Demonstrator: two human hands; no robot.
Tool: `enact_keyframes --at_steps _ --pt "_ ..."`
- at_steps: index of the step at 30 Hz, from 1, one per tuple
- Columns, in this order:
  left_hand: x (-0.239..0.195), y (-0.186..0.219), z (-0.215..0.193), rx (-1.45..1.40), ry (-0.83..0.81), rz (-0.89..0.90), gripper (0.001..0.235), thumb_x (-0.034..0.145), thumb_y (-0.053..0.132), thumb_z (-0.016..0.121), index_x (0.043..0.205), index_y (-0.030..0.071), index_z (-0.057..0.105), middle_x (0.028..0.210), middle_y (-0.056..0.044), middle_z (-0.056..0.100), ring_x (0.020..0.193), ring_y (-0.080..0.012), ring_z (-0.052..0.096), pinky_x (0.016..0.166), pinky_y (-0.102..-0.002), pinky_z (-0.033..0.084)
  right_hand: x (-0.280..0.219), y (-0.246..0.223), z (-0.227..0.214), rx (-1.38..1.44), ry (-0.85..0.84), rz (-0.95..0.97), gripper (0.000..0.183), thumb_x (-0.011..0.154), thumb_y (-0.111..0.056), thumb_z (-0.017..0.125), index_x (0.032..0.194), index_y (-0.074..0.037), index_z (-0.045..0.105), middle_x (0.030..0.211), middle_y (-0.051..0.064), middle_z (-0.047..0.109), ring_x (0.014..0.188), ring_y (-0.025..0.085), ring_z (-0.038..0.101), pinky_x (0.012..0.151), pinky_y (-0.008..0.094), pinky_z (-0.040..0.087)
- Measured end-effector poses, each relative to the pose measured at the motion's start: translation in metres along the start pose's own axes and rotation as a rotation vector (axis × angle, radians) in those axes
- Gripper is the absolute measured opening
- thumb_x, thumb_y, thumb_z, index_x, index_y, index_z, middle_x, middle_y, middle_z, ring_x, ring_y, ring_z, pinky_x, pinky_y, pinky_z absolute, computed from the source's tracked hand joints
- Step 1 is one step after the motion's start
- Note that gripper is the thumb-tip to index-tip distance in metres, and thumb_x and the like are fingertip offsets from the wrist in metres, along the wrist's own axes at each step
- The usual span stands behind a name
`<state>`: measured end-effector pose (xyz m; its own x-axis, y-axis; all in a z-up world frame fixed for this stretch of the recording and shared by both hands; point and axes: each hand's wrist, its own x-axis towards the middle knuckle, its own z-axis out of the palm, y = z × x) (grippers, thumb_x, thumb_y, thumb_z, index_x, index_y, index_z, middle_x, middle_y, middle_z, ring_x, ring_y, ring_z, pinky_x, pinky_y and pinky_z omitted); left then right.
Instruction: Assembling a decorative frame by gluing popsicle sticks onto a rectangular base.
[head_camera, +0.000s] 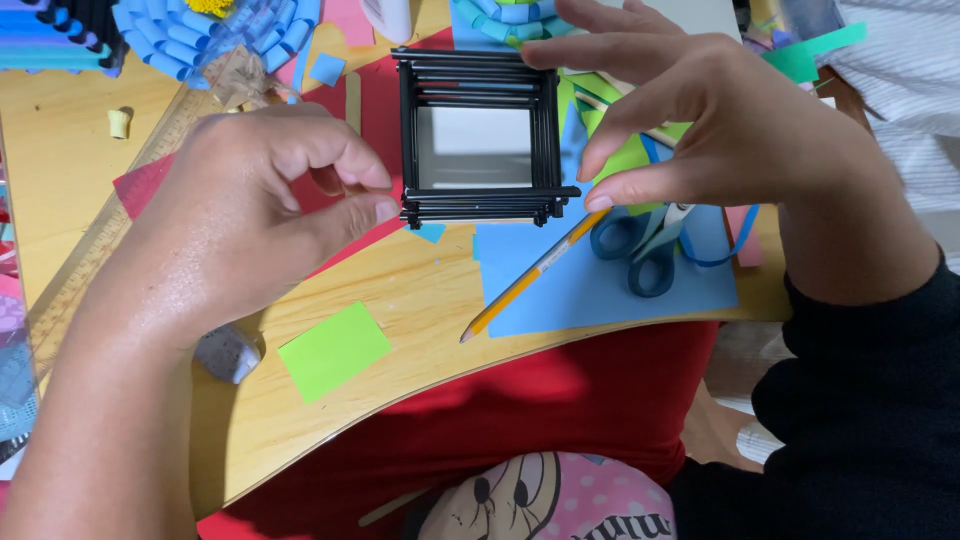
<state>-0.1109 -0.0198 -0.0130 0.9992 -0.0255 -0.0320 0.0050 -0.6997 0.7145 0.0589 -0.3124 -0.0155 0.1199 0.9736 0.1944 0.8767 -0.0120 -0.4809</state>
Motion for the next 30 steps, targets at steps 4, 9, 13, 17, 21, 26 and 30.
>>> enact_keyframes --at_steps 4,9,13,17,21,26,30 --pt "0.000 -0.001 0.003 -0.078 0.029 0.054 0.008 0.095 0.011 0.078 0.088 0.009 0.075 0.079 0.001 0.071 0.066 -0.0077 0.058 0.057 -0.024 0.047 0.000 0.003 0.002 -0.031 0.002 -0.004 0.015 0.082 -0.010 0.085 0.096 -0.011 0.080 0.162 0.023 0.045 0.161 0.046 0.022 0.128 0.068 0.027" --pt "0.002 -0.006 0.006 -0.057 0.058 0.089 0.012 0.095 0.012 0.081 0.086 0.010 0.074 0.077 0.001 0.068 0.067 -0.0084 0.056 0.059 -0.025 0.046 0.000 0.002 0.003 -0.008 0.003 0.017 0.014 0.083 -0.010 0.084 0.095 -0.012 0.080 0.162 0.021 0.046 0.162 0.045 0.023 0.128 0.067 0.027" --pt "0.003 -0.006 0.006 -0.075 0.052 0.058 0.010 0.095 0.012 0.081 0.087 0.010 0.074 0.081 0.000 0.069 0.069 -0.0089 0.059 0.061 -0.026 0.049 0.000 0.004 0.003 -0.020 -0.005 0.001 0.013 0.084 -0.008 0.083 0.096 -0.012 0.080 0.162 0.021 0.046 0.162 0.045 0.024 0.128 0.067 0.028" --pt "0.005 -0.008 0.007 -0.057 0.054 0.050 0.011 0.095 0.013 0.080 0.086 0.011 0.074 0.079 0.002 0.069 0.069 -0.0091 0.058 0.062 -0.027 0.048 0.000 0.002 0.005 -0.011 -0.001 0.023 0.011 0.083 -0.009 0.084 0.093 -0.013 0.080 0.161 0.021 0.047 0.162 0.045 0.023 0.127 0.066 0.027" --pt "0.005 -0.009 0.006 -0.058 0.044 0.044 0.012 0.095 0.015 0.081 0.086 0.012 0.074 0.078 0.002 0.067 0.067 -0.0087 0.055 0.059 -0.026 0.045 0.000 0.004 0.004 -0.017 0.003 0.014 0.012 0.083 -0.010 0.084 0.094 -0.013 0.079 0.161 0.021 0.047 0.162 0.044 0.025 0.128 0.065 0.027" --pt "0.006 -0.010 0.007 -0.062 0.042 0.025 0.012 0.094 0.015 0.082 0.086 0.012 0.074 0.079 0.002 0.068 0.068 -0.0081 0.056 0.061 -0.025 0.046 0.001 0.001 0.005 -0.004 0.006 0.023 0.012 0.083 -0.009 0.084 0.093 -0.013 0.079 0.160 0.022 0.049 0.162 0.045 0.025 0.128 0.066 0.025" --pt "0.007 -0.010 0.008 -0.060 0.049 0.027 0.012 0.095 0.015 0.081 0.085 0.013 0.074 0.080 0.002 0.068 0.068 -0.0088 0.056 0.061 -0.026 0.045 0.001 0.001 0.005 -0.007 -0.005 0.012 0.011 0.083 -0.010 0.083 0.093 -0.013 0.079 0.160 0.022 0.048 0.162 0.044 0.024 0.129 0.067 0.024"
